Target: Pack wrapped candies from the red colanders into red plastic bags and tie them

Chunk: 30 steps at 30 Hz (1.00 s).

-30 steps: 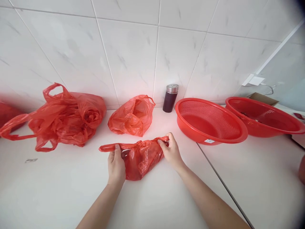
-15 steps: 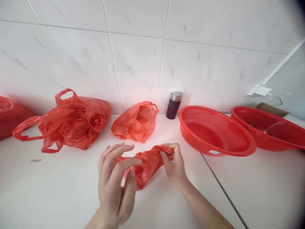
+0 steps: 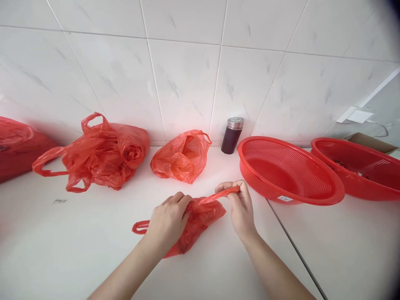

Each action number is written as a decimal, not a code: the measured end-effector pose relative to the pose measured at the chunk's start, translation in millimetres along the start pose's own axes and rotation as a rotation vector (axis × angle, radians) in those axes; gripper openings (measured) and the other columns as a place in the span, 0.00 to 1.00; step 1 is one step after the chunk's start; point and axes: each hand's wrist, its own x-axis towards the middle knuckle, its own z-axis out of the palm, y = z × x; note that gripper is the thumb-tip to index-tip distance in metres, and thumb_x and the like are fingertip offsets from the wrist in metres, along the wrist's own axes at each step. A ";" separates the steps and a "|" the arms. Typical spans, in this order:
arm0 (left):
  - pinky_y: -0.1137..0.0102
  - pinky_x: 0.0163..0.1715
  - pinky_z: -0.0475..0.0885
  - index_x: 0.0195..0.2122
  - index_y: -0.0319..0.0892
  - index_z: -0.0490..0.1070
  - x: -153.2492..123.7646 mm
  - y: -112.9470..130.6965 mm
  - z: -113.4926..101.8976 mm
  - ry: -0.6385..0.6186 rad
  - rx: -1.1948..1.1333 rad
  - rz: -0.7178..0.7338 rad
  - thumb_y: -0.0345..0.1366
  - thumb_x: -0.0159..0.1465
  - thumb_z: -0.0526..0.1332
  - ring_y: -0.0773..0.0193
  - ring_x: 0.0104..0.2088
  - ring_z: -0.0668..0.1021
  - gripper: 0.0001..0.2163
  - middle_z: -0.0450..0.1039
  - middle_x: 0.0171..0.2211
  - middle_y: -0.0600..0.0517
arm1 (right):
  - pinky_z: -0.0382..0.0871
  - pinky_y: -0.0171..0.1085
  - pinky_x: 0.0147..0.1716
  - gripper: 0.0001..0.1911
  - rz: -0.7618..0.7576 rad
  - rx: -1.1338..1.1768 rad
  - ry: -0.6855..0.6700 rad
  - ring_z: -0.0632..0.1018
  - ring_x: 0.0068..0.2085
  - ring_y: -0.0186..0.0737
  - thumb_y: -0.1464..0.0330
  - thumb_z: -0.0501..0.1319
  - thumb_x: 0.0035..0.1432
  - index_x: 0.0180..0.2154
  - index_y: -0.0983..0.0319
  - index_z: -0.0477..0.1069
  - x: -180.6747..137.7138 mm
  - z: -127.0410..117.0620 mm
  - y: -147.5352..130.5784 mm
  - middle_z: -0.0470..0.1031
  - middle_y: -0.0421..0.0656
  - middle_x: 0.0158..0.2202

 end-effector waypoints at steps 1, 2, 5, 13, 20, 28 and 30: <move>0.67 0.24 0.56 0.39 0.48 0.72 -0.4 0.5 -1.7 0.014 -0.032 0.000 0.31 0.63 0.50 0.55 0.34 0.76 0.12 0.75 0.39 0.48 | 0.70 0.44 0.44 0.03 0.009 0.021 0.004 0.76 0.43 0.40 0.71 0.51 0.62 0.35 0.57 0.60 1.0 -0.5 -2.6 0.76 0.41 0.38; 0.67 0.25 0.56 0.38 0.48 0.72 -0.4 1.1 -3.9 0.020 -0.067 -0.001 0.31 0.63 0.50 0.55 0.35 0.75 0.12 0.75 0.38 0.49 | 0.70 0.45 0.45 0.02 0.023 0.030 -0.009 0.76 0.44 0.41 0.70 0.51 0.62 0.36 0.57 0.60 1.4 -0.6 -5.6 0.76 0.41 0.40; 0.68 0.27 0.60 0.36 0.49 0.70 1.1 2.5 -12.0 0.011 -0.152 -0.025 0.30 0.60 0.52 0.57 0.33 0.76 0.10 0.75 0.35 0.51 | 0.68 0.49 0.51 0.16 0.050 -0.027 -0.112 0.76 0.51 0.44 0.64 0.57 0.62 0.50 0.54 0.57 -0.9 1.3 -13.7 0.77 0.43 0.44; 0.71 0.26 0.66 0.29 0.45 0.69 -4.7 5.8 -34.6 -0.285 -1.238 -0.298 0.37 0.57 0.63 0.64 0.25 0.72 0.04 0.70 0.26 0.54 | 0.66 0.34 0.27 0.26 0.206 -0.243 -0.380 0.73 0.27 0.36 0.70 0.56 0.56 0.57 0.52 0.59 -4.0 6.4 7.6 0.70 0.33 0.26; 0.70 0.29 0.71 0.31 0.42 0.73 -15.2 -3.4 -35.4 -0.407 -1.603 -0.369 0.46 0.57 0.68 0.64 0.27 0.76 0.13 0.73 0.29 0.50 | 0.66 0.33 0.26 0.14 0.424 0.072 -0.452 0.76 0.28 0.37 0.67 0.62 0.54 0.44 0.57 0.69 4.2 4.2 7.4 0.77 0.37 0.31; 0.67 0.31 0.77 0.34 0.44 0.74 -57.4 -83.8 -115.7 0.100 -1.385 -0.555 0.43 0.55 0.70 0.59 0.30 0.81 0.12 0.77 0.31 0.49 | 0.74 0.44 0.37 0.22 0.415 -0.154 -0.355 0.78 0.29 0.44 0.47 0.62 0.53 0.36 0.60 0.73 0.0 6.7 35.6 0.75 0.42 0.26; 0.63 0.31 0.78 0.38 0.42 0.74 -77.8 -113.4 -141.1 0.263 -1.264 -0.599 0.43 0.54 0.70 0.56 0.31 0.82 0.14 0.78 0.33 0.48 | 0.74 0.43 0.37 0.22 0.392 -0.281 -0.428 0.78 0.31 0.45 0.47 0.61 0.52 0.35 0.59 0.73 -1.3 7.4 48.2 0.76 0.43 0.27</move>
